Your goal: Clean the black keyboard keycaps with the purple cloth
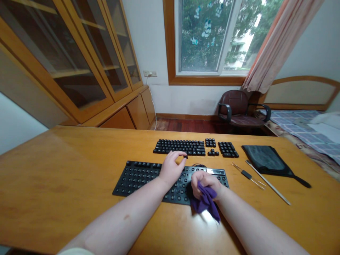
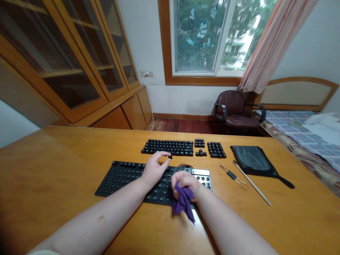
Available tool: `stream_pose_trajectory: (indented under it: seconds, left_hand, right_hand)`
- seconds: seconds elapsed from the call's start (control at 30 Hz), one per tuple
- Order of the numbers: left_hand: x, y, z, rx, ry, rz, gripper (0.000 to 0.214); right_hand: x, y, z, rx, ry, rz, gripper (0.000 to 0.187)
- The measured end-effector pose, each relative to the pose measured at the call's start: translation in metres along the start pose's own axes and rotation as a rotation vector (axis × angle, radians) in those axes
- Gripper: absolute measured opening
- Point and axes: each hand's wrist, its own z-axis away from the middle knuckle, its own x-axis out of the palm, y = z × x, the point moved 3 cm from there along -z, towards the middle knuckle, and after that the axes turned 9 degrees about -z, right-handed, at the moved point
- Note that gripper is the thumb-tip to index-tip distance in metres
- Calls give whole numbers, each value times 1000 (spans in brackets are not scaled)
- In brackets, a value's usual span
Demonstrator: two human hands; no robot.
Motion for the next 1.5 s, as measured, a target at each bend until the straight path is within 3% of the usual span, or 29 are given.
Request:
stream_pose_trajectory:
  seconds: [0.17,0.33,0.6,0.8,1.0,1.23,1.5]
  left_hand:
    - [3,1,-4,56,-291,-160,16]
    - [11,-6,-5,61,-426,-132,19]
    - [4,-3,-5,58,-347,-210,22]
    - [9,-8,-4,18,-419,-156,22]
    - [5,0,-3,105,-427,-264,22]
    - [3,5,-2,148,-435,-237,22]
    - [7,4,-2,129,-435,-268,23]
  right_hand:
    - [-1,3,-2,22,31,27,13]
    - [2,3,-2,11,29,28,14]
    - [2,3,-3,19,54,52,13]
    - [0,4,-2,15,76,39,15]
    - [0,4,-2,15,76,56,13]
    - [3,3,-2,3,68,53,13]
    - [1,4,-3,10,69,63,14]
